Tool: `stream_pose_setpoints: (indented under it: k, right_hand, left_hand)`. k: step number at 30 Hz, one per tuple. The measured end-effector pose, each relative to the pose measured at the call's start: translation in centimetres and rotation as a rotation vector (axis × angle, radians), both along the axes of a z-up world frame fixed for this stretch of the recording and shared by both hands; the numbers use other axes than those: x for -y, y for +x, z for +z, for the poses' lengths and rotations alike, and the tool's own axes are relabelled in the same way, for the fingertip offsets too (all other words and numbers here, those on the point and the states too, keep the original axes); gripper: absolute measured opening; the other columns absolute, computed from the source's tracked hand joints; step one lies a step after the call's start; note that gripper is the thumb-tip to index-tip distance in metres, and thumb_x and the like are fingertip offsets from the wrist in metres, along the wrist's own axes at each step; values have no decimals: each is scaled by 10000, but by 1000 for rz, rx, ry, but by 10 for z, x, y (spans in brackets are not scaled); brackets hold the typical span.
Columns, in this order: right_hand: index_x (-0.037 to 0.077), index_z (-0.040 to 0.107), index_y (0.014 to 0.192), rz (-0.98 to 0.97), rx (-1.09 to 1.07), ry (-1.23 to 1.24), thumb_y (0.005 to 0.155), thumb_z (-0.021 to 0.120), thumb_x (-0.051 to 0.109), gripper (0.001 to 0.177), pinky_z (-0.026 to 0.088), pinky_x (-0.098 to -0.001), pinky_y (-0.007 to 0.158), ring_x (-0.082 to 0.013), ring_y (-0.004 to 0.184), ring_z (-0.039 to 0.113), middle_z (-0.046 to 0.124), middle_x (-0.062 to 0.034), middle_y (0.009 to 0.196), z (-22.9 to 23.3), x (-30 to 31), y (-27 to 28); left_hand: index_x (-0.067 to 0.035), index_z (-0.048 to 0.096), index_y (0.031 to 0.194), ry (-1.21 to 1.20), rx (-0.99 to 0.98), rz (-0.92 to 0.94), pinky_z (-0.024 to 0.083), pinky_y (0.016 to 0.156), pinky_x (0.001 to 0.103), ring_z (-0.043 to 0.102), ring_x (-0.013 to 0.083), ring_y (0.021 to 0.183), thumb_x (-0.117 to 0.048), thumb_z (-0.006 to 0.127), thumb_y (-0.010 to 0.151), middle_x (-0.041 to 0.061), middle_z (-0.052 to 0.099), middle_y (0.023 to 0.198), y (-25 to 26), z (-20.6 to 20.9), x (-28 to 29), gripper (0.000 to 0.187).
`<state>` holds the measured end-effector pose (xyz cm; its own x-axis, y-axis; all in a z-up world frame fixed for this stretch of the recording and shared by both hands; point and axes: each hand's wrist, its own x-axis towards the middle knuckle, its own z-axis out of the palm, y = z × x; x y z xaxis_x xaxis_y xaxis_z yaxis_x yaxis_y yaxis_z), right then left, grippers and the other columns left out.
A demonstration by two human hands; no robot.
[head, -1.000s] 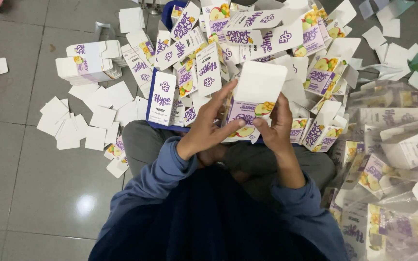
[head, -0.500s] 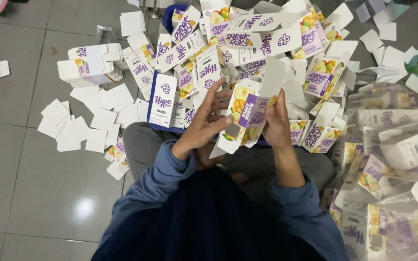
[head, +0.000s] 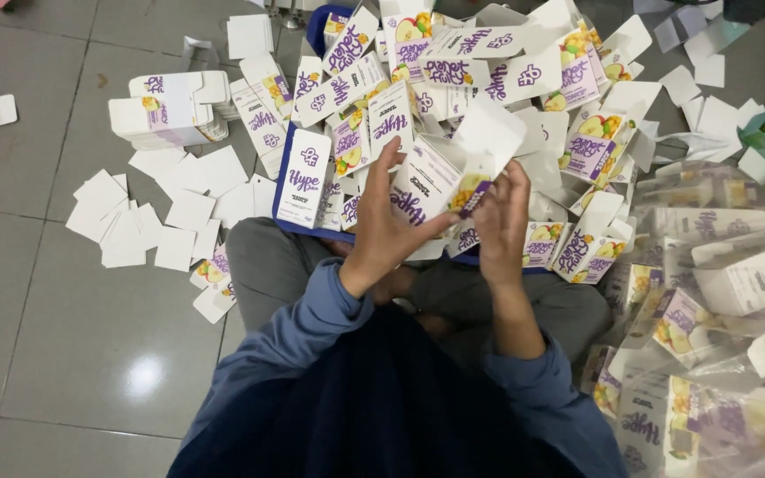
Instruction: Folding flat cardboard templates into 3D boxes and stacking them.
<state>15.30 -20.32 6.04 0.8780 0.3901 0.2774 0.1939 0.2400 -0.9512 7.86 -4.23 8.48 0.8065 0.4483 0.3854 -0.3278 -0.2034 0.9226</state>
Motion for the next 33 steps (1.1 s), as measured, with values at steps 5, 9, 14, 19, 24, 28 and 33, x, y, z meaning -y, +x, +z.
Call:
stream_pose_setpoints:
  k: [5, 9, 14, 19, 24, 28, 33]
  right_hand:
    - [23, 258, 1555, 16, 81, -83, 889, 801, 156, 870, 599, -443, 906, -373, 1248, 582, 537, -261, 1390, -23, 2, -3]
    - [96, 124, 1625, 152, 71, -73, 936, 643, 209, 870, 419, -514, 1136, -350, 1377, 456, 433, -238, 1529, -21, 13, 8]
    - [165, -87, 1653, 253, 130, -92, 961, 552, 302, 951, 323, -623, 1197, -437, 1449, 398, 340, -294, 1607, -6, -3, -7]
    - [35, 369, 1415, 268, 133, -148, 971, 570, 375, 594, 344, -456, 1118, -276, 1287, 476, 473, -148, 1348, -12, -7, -10]
    - [34, 513, 1076, 240, 174, -142, 996, 634, 319, 319, 406, -379, 966, -227, 1095, 534, 495, -76, 1069, -47, -3, 8]
    - [48, 538, 843, 279, 238, -129, 1026, 627, 278, 307, 425, -347, 800, -154, 834, 508, 466, -27, 834, -41, -7, 11]
    - [41, 565, 804, 300, 253, -108, 1024, 630, 235, 301, 434, -338, 751, -166, 801, 555, 543, -61, 824, -51, -8, 14]
  left_hand:
    - [-19, 348, 1549, 213, 72, 16, 529, 945, 592, 615, 506, 1163, -190, 957, 727, 283, 547, 1313, -8, -2, 6, 1037]
    - [-78, 436, 1529, -2, 73, -163, 572, 879, 499, 656, 388, 1133, -245, 848, 847, 181, 567, 1330, -12, -14, -7, 813]
    - [-117, 334, 1593, -84, 65, -286, 589, 882, 502, 660, 382, 1154, -231, 777, 916, 208, 545, 1360, -20, -9, -6, 816]
    - [-32, 591, 1243, -77, 59, -211, 518, 631, 338, 631, 214, 813, -196, 785, 889, 137, 569, 998, -20, -14, -9, 436]
    - [-49, 638, 1106, 25, 15, -143, 458, 557, 340, 597, 247, 707, -243, 799, 886, 114, 535, 928, -25, -19, -11, 334]
    - [-29, 670, 977, 52, 20, -93, 470, 595, 359, 601, 259, 726, -207, 822, 864, 181, 563, 987, -27, -19, -14, 260]
    - [-29, 695, 987, 26, 42, -76, 501, 664, 394, 651, 303, 757, -177, 809, 865, 222, 587, 1039, -27, -20, -17, 223]
